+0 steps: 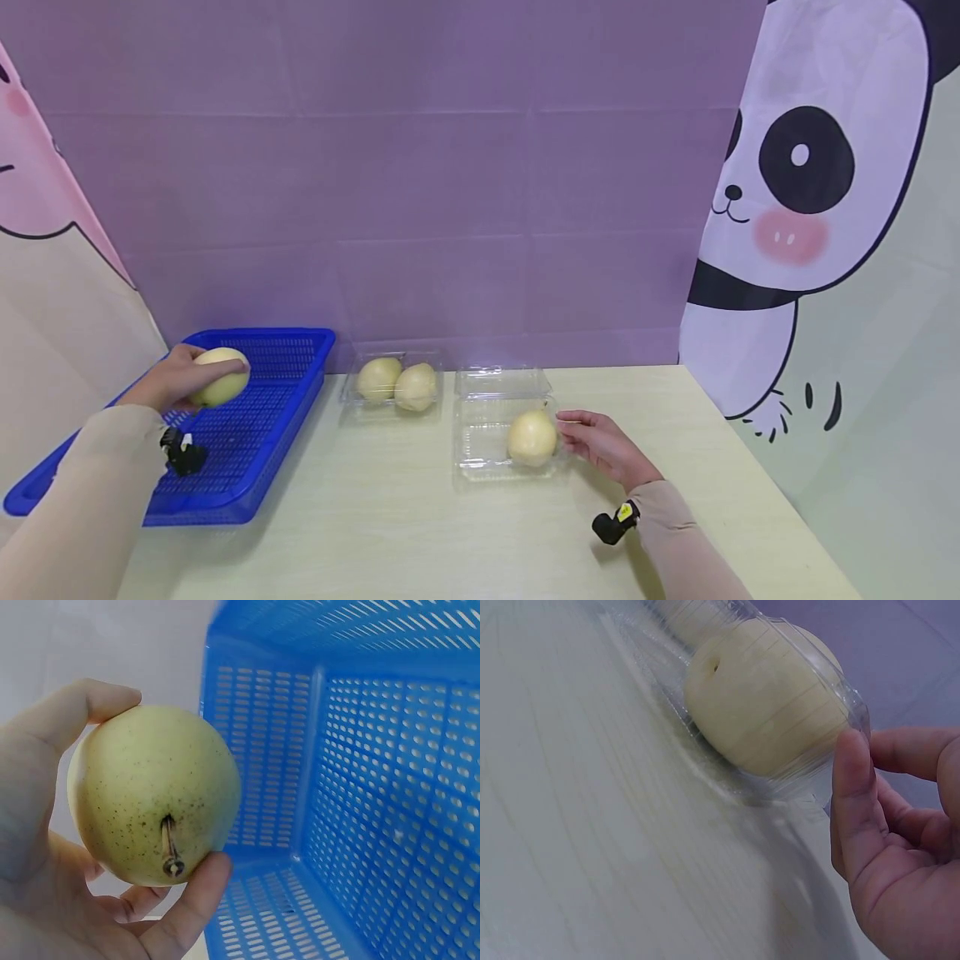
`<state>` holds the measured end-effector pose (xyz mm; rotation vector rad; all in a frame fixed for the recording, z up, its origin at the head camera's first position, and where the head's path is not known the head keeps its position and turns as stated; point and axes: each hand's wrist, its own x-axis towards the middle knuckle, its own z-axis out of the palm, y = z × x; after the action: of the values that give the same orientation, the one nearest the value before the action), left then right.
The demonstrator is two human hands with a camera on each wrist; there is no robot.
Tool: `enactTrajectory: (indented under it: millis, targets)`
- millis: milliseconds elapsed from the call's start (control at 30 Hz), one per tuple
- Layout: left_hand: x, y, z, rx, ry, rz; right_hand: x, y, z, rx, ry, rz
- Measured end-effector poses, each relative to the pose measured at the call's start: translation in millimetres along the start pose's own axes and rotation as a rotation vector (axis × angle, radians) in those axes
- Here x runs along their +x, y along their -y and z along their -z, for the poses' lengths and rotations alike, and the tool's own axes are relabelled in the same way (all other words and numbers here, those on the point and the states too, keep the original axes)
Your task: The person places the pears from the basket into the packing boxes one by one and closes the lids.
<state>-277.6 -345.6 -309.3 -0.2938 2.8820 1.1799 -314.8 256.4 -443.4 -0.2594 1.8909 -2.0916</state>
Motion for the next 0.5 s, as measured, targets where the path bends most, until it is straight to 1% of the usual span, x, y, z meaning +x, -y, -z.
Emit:
enactTrajectory:
  millis: [133,300,500]
  targets:
    - [0.5,-7.4,1.1,-0.008,0.009,-0.028,0.3,0,0,0.001,0.003,0.001]
    - [-1.7,-19.8,0.2,-0.02,0.025,-0.043,0.0,1,1,-0.001,0.001,0.001]
    - [-6.7,-37.4,-1.3,-0.08,0.049,-0.062,-1.1,1,2,0.006,0.009,-0.001]
